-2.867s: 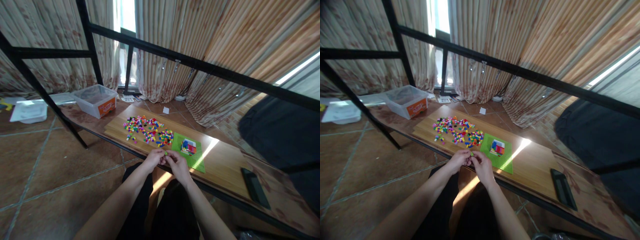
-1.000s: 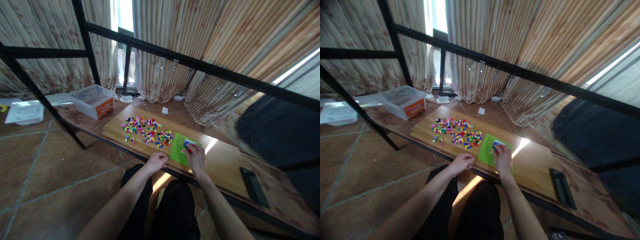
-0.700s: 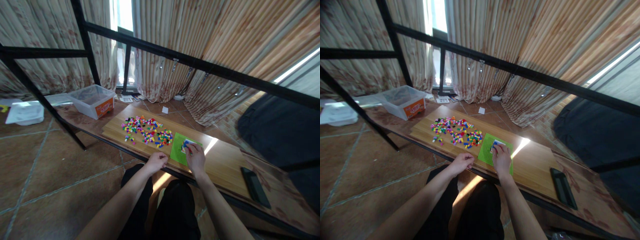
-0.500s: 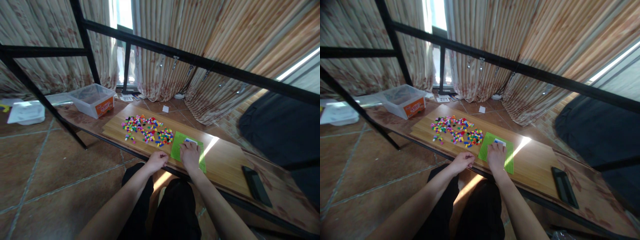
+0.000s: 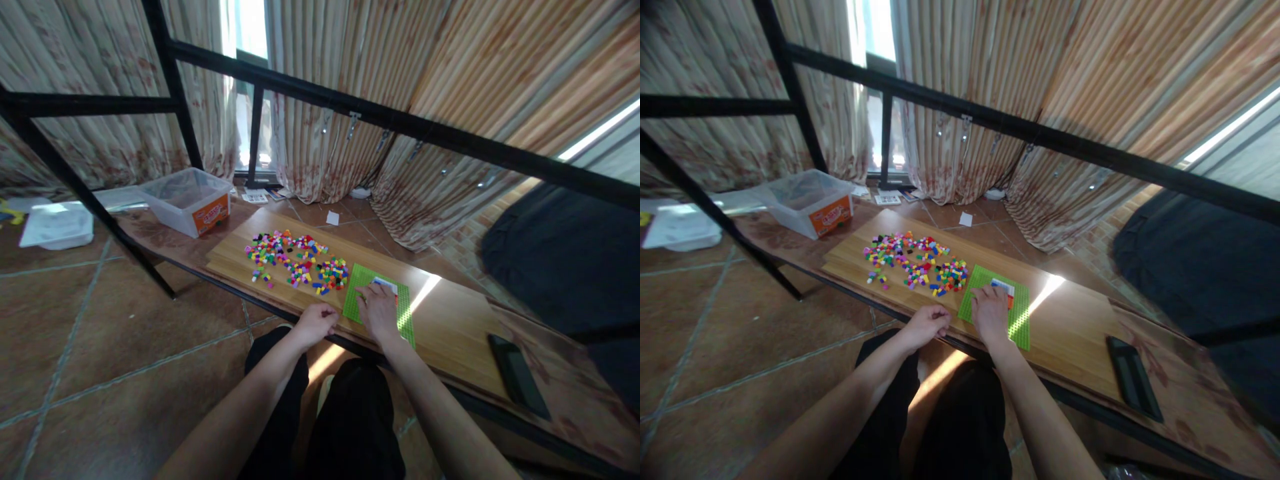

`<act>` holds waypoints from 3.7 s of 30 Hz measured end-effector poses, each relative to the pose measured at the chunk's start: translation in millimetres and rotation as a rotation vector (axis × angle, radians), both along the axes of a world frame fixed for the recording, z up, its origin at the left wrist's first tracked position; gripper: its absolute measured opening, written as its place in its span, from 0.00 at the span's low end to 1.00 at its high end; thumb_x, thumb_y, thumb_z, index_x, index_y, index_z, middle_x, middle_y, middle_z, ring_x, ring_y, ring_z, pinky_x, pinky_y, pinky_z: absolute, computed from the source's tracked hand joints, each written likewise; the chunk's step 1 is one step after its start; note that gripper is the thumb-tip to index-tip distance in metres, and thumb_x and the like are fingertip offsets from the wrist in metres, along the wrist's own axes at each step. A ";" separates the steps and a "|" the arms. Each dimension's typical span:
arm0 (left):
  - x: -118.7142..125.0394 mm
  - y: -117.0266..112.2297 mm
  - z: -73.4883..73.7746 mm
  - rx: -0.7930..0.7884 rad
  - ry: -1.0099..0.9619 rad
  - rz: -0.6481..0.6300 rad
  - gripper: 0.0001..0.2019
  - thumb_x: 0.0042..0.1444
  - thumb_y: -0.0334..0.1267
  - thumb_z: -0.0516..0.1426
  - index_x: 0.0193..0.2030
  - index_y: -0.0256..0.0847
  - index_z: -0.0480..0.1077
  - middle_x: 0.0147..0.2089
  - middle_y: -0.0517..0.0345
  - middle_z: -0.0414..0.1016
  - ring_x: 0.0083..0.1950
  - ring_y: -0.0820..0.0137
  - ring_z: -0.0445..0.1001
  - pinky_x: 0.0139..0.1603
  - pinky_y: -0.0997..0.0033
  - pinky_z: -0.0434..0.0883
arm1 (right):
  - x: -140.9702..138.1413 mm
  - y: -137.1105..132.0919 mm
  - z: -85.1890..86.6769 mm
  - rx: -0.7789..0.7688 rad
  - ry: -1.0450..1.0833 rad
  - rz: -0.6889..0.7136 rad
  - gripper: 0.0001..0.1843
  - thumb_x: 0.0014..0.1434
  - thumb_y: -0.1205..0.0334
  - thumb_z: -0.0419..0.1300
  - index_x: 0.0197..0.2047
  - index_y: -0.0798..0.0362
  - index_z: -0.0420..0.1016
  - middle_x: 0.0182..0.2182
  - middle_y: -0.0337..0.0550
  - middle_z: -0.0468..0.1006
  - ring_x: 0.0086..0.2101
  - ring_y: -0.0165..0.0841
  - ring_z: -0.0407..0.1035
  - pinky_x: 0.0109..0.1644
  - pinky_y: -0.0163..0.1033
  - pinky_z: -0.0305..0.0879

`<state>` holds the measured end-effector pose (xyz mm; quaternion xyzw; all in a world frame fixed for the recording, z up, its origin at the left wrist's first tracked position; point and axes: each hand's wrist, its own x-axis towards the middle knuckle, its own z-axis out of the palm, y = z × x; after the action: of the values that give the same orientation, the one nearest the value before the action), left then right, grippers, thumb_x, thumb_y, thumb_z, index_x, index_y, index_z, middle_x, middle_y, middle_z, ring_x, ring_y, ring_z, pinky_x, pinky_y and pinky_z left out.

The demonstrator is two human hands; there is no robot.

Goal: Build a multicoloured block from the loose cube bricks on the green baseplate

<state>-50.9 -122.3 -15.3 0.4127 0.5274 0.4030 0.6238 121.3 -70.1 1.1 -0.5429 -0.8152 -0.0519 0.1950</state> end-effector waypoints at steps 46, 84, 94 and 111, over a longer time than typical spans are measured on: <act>-1.7 0.2 -9.7 0.061 0.078 -0.018 0.04 0.54 0.32 0.55 0.30 0.36 0.70 0.20 0.64 0.68 0.22 0.77 0.69 0.27 0.78 0.65 | 38.0 8.1 3.1 0.066 -0.394 -0.001 0.16 0.65 0.67 0.50 0.50 0.57 0.75 0.43 0.56 0.72 0.44 0.44 0.62 0.48 0.45 0.62; -1.0 2.5 -12.1 0.061 0.107 -0.008 0.04 0.54 0.32 0.56 0.31 0.35 0.71 0.22 0.63 0.70 0.21 0.79 0.68 0.26 0.79 0.65 | 59.8 18.3 -50.1 0.207 0.194 -0.011 0.17 0.66 0.64 0.48 0.49 0.52 0.77 0.50 0.50 0.77 0.54 0.40 0.67 0.59 0.52 0.64; -1.9 2.4 -17.4 0.088 0.150 -0.005 0.04 0.53 0.33 0.57 0.30 0.36 0.70 0.22 0.64 0.69 0.21 0.78 0.68 0.27 0.78 0.64 | 48.5 10.9 -43.3 0.159 0.320 -0.046 0.17 0.63 0.62 0.51 0.49 0.54 0.76 0.51 0.53 0.76 0.54 0.40 0.67 0.60 0.53 0.63; -7.6 -5.1 -21.6 0.336 0.421 -0.202 0.07 0.54 0.35 0.53 0.30 0.38 0.71 0.24 0.61 0.70 0.27 0.72 0.71 0.32 0.74 0.65 | 8.3 -120.9 -65.1 0.110 0.728 -0.241 0.14 0.64 0.58 0.50 0.47 0.46 0.74 0.46 0.48 0.78 0.48 0.43 0.71 0.55 0.53 0.67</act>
<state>-58.5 -127.3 -36.8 0.6351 0.5276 0.3259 0.4604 129.6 -191.0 -64.0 -0.6063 -0.6190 0.0780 0.4931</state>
